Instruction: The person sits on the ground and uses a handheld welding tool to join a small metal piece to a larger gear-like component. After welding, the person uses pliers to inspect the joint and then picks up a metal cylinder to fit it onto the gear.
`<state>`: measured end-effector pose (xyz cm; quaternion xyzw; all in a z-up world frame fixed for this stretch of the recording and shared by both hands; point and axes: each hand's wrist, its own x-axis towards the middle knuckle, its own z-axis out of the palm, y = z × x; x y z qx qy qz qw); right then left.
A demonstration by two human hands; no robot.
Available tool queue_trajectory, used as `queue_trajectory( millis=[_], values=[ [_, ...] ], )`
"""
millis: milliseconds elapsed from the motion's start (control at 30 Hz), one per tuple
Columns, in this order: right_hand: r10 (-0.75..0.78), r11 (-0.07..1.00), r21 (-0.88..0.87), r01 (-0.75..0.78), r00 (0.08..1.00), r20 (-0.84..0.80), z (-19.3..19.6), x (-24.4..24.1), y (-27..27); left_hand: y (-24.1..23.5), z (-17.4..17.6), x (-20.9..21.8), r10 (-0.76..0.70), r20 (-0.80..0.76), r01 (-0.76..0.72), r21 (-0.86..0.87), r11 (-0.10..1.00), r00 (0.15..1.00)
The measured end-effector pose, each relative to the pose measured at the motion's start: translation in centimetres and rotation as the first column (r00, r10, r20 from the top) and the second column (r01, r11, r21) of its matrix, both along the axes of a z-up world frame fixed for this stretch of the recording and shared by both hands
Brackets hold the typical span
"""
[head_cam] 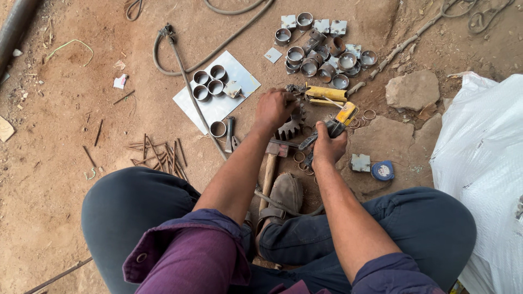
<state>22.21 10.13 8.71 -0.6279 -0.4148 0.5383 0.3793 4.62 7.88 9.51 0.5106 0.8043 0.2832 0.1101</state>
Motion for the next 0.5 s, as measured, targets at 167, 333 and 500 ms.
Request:
queue_trajectory(
  millis=[167, 333, 500],
  values=[
    [0.021, 1.000, 0.021, -0.021, 1.000, 0.015, -0.7, 0.6, 0.3, 0.8, -0.2, 0.2, -0.012, -0.011, 0.012, -0.040, 0.999, 1.000],
    [0.003, 1.000, 0.012, -0.003, 1.000, 0.027, -0.7, 0.7, 0.5, 1.1, -0.3, -0.1, -0.027, -0.019, 0.026, -0.083, 0.996, 0.999],
    [0.014, 1.000, -0.001, -0.014, 0.997, 0.082, -0.2, 0.6, 0.4, 0.1, -0.5, -1.2, -0.027, -0.099, 0.021, -0.061, 0.998, 0.995]
  ],
)
